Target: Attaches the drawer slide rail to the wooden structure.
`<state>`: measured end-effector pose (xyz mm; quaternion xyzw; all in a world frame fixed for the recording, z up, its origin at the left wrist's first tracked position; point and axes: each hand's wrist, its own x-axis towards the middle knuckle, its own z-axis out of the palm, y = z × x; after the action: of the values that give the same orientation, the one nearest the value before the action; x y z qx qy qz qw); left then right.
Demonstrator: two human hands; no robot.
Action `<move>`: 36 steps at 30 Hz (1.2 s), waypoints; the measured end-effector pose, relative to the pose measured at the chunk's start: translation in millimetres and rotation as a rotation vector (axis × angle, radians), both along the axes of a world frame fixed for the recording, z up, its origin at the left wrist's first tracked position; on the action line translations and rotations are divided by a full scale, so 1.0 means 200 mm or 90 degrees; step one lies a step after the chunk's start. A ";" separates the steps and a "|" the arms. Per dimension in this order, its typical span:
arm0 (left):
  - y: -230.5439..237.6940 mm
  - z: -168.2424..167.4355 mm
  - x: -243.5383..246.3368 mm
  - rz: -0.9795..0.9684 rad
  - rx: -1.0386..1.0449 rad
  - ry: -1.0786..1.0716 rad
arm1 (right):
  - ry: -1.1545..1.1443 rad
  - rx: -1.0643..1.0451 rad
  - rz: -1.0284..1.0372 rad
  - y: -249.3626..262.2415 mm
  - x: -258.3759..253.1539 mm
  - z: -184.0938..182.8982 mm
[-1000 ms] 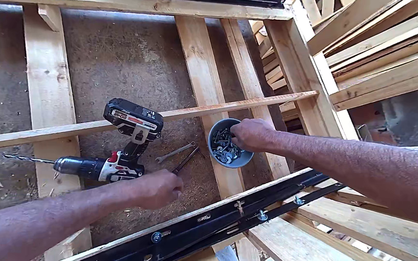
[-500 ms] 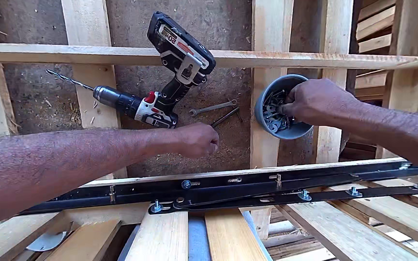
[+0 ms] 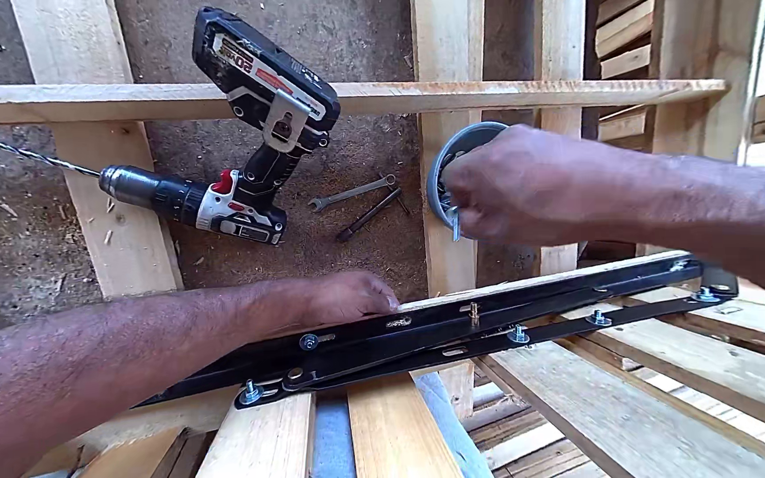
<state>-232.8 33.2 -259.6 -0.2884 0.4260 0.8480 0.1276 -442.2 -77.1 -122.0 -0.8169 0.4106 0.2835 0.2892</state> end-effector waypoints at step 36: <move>0.06 -0.10 -0.09 0.173 0.077 -0.204 | -0.180 0.338 -0.013 0.36 0.05 -0.60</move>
<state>-251.7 44.4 -280.4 -0.4659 0.3061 0.8247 0.0949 -432.8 -4.8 -242.9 -0.7401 0.2858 0.2612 0.5498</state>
